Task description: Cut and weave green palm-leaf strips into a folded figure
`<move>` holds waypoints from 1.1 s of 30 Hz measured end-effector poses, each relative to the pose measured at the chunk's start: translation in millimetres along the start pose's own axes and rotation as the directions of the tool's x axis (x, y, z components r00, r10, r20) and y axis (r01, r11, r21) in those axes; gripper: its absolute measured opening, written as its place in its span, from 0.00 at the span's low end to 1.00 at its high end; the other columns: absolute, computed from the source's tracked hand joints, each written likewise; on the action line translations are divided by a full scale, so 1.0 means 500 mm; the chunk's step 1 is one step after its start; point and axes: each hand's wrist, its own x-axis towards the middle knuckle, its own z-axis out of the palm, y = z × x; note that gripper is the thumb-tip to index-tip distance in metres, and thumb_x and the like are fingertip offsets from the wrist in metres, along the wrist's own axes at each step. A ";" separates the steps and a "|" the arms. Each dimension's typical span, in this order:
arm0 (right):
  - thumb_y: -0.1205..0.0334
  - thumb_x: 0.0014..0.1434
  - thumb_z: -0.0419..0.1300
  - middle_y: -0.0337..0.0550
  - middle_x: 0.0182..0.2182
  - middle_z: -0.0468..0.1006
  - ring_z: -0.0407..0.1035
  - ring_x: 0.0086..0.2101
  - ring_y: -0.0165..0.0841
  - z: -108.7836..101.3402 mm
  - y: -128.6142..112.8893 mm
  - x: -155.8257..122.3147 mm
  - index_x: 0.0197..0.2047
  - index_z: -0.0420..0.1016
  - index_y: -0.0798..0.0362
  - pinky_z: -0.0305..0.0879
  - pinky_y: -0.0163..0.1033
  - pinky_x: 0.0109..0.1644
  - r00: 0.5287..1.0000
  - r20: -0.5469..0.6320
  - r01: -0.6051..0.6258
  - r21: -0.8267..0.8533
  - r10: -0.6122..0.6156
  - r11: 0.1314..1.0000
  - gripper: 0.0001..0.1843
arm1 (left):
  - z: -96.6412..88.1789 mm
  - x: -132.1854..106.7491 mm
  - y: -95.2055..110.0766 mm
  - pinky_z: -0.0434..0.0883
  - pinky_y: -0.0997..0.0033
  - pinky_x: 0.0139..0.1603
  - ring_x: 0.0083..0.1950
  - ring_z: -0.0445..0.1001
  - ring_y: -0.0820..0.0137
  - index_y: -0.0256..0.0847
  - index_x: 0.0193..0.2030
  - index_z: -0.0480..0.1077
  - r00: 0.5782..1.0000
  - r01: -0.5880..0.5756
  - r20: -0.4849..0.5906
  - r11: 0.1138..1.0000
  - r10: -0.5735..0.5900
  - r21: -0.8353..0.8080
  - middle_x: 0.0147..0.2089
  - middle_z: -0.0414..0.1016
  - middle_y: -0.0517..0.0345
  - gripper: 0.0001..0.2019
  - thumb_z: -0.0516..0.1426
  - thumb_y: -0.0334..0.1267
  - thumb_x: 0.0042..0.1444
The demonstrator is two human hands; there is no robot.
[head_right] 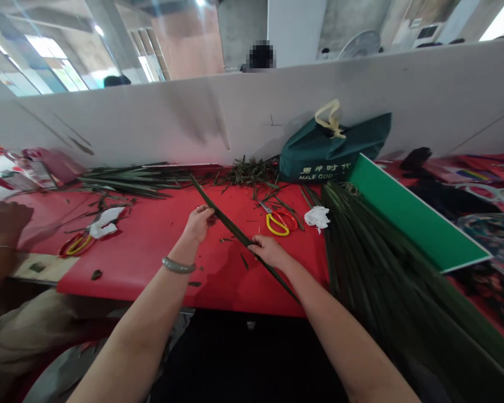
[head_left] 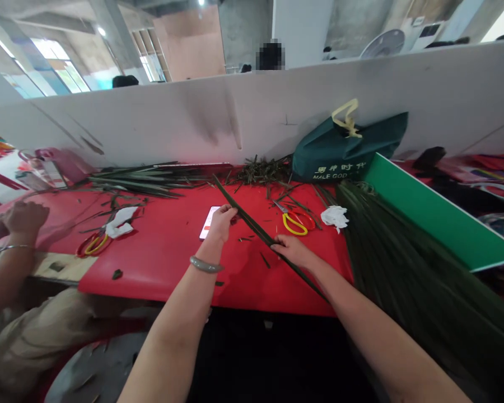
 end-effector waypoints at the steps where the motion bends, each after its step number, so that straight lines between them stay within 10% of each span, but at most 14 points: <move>1: 0.59 0.49 0.51 0.33 0.17 0.64 0.57 0.21 0.26 0.001 -0.001 -0.011 0.23 0.63 0.54 0.50 0.32 0.26 1.000 -0.005 -0.002 -0.009 0.001 1.000 0.08 | -0.005 -0.008 0.007 0.59 0.79 0.21 0.19 0.64 0.79 0.36 0.23 0.64 1.000 -0.012 0.000 1.000 0.012 -0.003 0.20 0.67 0.64 0.08 0.58 0.35 0.34; 10: 0.59 0.49 0.52 0.32 0.18 0.63 0.57 0.22 0.26 0.008 -0.012 -0.106 0.23 0.63 0.54 0.50 0.31 0.25 0.996 -0.036 0.084 -0.011 -0.085 0.996 0.09 | -0.030 -0.086 0.103 0.60 0.78 0.22 0.20 0.66 0.78 0.37 0.22 0.62 0.996 -0.078 -0.037 0.996 0.076 -0.038 0.19 0.67 0.64 0.09 0.59 0.34 0.32; 23: 0.57 0.49 0.52 0.32 0.18 0.62 0.59 0.21 0.26 -0.011 0.034 -0.168 0.24 0.62 0.54 0.54 0.33 0.26 0.997 -0.069 0.042 0.109 -0.035 0.993 0.09 | -0.067 -0.074 0.174 0.61 0.78 0.23 0.23 0.67 0.78 0.37 0.25 0.64 0.973 -0.194 -0.143 0.977 0.180 -0.092 0.22 0.67 0.64 0.10 0.58 0.37 0.34; 28: 0.54 0.49 0.51 0.32 0.18 0.62 0.59 0.21 0.26 0.005 0.028 -0.140 0.26 0.60 0.53 0.55 0.33 0.25 0.970 -0.241 0.026 0.252 0.036 0.967 0.10 | -0.032 -0.119 0.077 0.62 0.80 0.25 0.28 0.69 0.78 0.39 0.31 0.65 0.970 -0.168 -0.188 0.983 0.153 -0.070 0.28 0.69 0.63 0.13 0.58 0.40 0.36; 33: 0.54 0.48 0.51 0.32 0.17 0.62 0.57 0.20 0.26 0.042 0.010 -0.105 0.26 0.62 0.54 0.54 0.32 0.24 0.940 -0.334 0.041 0.299 0.064 0.953 0.11 | 0.045 -0.213 -0.097 0.62 0.77 0.25 0.26 0.69 0.74 0.34 0.26 0.68 0.982 0.142 0.108 0.984 -0.153 0.107 0.25 0.71 0.55 0.14 0.59 0.44 0.37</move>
